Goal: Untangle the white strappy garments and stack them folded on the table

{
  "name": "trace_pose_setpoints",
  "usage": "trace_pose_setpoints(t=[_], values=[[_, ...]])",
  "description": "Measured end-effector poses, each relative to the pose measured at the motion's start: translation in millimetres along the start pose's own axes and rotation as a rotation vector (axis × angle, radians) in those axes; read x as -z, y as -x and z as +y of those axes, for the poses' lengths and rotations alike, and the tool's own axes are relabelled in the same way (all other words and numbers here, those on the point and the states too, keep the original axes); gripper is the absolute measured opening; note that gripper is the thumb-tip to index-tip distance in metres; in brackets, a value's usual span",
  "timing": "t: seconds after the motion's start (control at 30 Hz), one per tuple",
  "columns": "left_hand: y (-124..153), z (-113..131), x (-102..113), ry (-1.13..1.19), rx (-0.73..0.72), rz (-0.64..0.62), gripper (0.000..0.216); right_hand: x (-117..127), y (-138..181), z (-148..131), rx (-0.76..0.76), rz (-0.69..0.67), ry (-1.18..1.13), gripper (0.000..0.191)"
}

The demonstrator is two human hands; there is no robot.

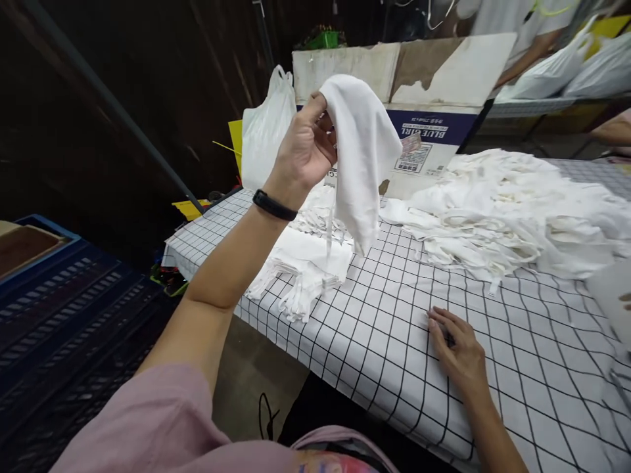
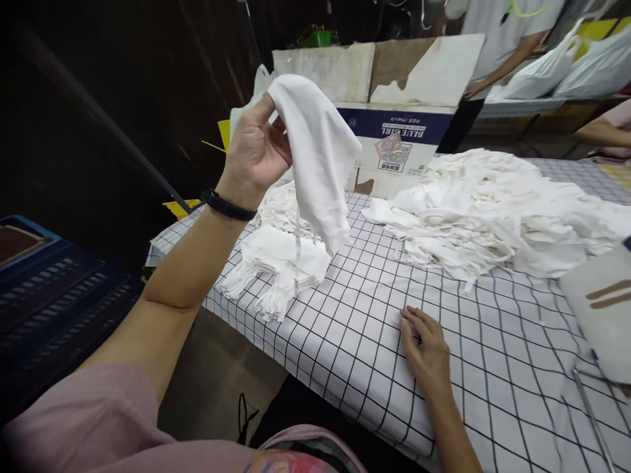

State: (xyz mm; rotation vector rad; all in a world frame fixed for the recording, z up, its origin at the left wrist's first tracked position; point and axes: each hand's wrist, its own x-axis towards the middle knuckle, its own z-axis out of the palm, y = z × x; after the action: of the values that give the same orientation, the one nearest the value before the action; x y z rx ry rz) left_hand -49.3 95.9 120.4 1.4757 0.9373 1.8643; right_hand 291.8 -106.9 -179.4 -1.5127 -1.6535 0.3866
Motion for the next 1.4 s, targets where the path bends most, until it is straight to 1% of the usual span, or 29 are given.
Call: trace_pose_setpoints(t=[0.07, 0.17, 0.23, 0.3, 0.37, 0.47, 0.53, 0.6, 0.67, 0.73, 0.8, 0.87, 0.9, 0.93, 0.97, 1.0, 1.03, 1.1, 1.17, 1.23, 1.3, 1.4], values=[[21, 6, -16, 0.084, 0.068, -0.018, 0.029, 3, 0, -8, -0.056, -0.012, -0.06, 0.045], [58, 27, -39, 0.277, 0.238, -0.058, 0.026, 12, -5, -28, -0.121, -0.077, -0.182, 0.044], [84, 42, -53, 0.413, 0.371, -0.097, 0.027, 21, -12, -47, -0.121, -0.087, -0.294, 0.044], [106, 53, -65, 0.508, 0.485, -0.129, 0.026, 31, -25, -68, -0.1, -0.068, -0.414, 0.045], [125, 55, -75, 0.557, 0.566, -0.162, 0.024, 40, -39, -89, -0.082, -0.053, -0.533, 0.046], [147, 46, -83, 0.596, 0.629, -0.24, 0.021, 52, -57, -110, -0.077, -0.004, -0.683, 0.042], [160, 34, -84, 0.629, 0.646, -0.299, 0.019, 58, -63, -116, -0.101, 0.022, -0.772, 0.037], [174, 20, -80, 0.645, 0.666, -0.358, 0.02, 64, -63, -115, -0.133, 0.034, -0.843, 0.034], [192, 4, -71, 0.623, 0.706, -0.405, 0.023, 70, -59, -108, -0.178, 0.045, -0.872, 0.034], [214, -13, -59, 0.563, 0.753, -0.444, 0.025, 76, -52, -95, -0.257, 0.02, -0.856, 0.035], [237, -30, -45, 0.451, 0.808, -0.523, 0.025, 80, -44, -79, -0.37, -0.098, -0.818, 0.037], [256, -43, -32, 0.251, 0.864, -0.698, 0.023, 79, -36, -61, -0.477, -0.256, -0.783, 0.04], [262, -49, -26, 0.118, 0.866, -0.819, 0.022, 78, -32, -53, -0.514, -0.322, -0.768, 0.042], [266, -53, -22, -0.031, 0.834, -0.943, 0.022, 77, -28, -45, -0.541, -0.367, -0.751, 0.043], [268, -56, -20, -0.188, 0.768, -1.047, 0.022, 75, -26, -40, -0.561, -0.389, -0.734, 0.044], [268, -57, -19, -0.335, 0.679, -1.12, 0.022, 74, -24, -36, -0.575, -0.394, -0.716, 0.045], [266, -57, -20, -0.457, 0.587, -1.161, 0.021, 73, -23, -34, -0.586, -0.39, -0.7, 0.046], [259, -54, -29, -0.595, 0.444, -1.164, 0.02, 73, -25, -35, -0.593, -0.385, -0.68, 0.048], [250, -49, -44, -0.559, 0.366, -1.144, 0.028, 75, -28, -42, -0.57, -0.413, -0.683, 0.048], [242, -45, -63, -0.403, 0.314, -1.159, 0.041, 78, -33, -51, -0.529, -0.484, -0.711, 0.047], [235, -46, -83, -0.216, 0.314, -1.228, 0.05, 83, -38, -60, -0.486, -0.554, -0.741, 0.045], [225, -51, -106, -0.004, 0.372, -1.344, 0.048, 93, -43, -70, -0.438, -0.581, -0.747, 0.042]])
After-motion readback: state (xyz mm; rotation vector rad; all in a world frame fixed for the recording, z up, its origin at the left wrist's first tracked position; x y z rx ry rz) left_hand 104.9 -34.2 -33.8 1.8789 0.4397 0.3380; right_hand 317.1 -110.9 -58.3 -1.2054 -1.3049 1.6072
